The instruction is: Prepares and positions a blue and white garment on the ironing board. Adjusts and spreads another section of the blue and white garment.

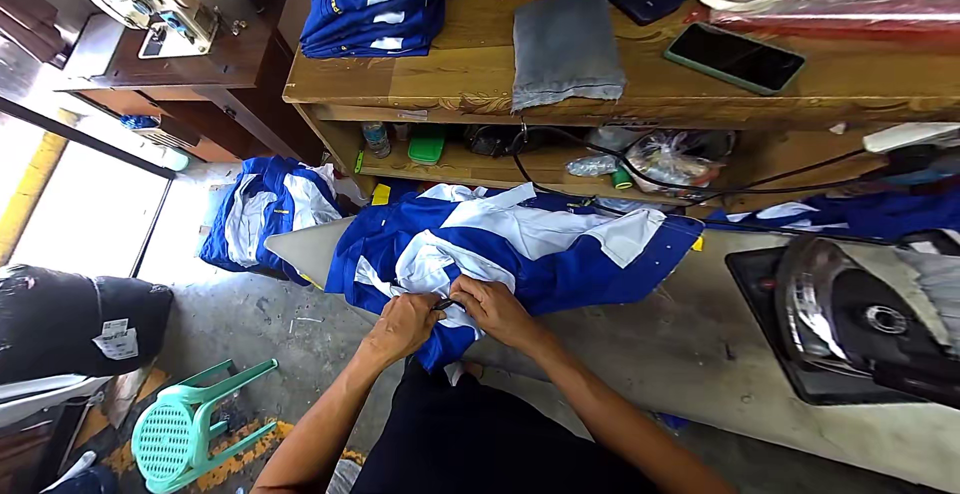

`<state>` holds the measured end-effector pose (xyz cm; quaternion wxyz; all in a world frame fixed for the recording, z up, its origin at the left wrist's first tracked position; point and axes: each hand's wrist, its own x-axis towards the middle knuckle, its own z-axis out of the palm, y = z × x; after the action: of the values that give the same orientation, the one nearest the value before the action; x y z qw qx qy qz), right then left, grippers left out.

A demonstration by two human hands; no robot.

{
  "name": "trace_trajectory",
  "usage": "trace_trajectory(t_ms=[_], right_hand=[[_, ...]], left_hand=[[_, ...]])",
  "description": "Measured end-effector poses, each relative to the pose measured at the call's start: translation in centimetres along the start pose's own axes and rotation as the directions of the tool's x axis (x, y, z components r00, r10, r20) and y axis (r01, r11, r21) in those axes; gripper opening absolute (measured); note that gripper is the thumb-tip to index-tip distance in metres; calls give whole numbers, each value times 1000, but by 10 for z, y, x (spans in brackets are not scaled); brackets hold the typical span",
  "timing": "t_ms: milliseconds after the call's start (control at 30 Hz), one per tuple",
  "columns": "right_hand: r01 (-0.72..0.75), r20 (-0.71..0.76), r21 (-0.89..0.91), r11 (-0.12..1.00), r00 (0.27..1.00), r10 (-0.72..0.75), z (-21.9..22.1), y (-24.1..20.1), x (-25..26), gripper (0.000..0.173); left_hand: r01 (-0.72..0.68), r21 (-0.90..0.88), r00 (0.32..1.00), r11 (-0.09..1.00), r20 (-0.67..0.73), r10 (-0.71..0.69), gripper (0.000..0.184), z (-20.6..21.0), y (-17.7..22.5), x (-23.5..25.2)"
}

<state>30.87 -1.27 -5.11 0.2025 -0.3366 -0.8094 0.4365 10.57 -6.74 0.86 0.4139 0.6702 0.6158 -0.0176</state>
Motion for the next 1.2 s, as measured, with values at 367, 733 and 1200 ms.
trace_trajectory(t_ms=[367, 733, 1200], right_hand=[[4, -32, 42, 999, 999, -3, -5, 0, -3, 33], [-264, -236, -104, 959, 943, 234, -129, 37, -67, 28], [-491, -117, -338, 803, 868, 482, -79, 73, -113, 33]], left_hand=[[-34, -42, 999, 999, -16, 34, 33, 0, -7, 0], [-104, -94, 771, 990, -637, 20, 29, -30, -7, 73], [-137, -184, 899, 973, -436, 44, 30, -31, -20, 109]])
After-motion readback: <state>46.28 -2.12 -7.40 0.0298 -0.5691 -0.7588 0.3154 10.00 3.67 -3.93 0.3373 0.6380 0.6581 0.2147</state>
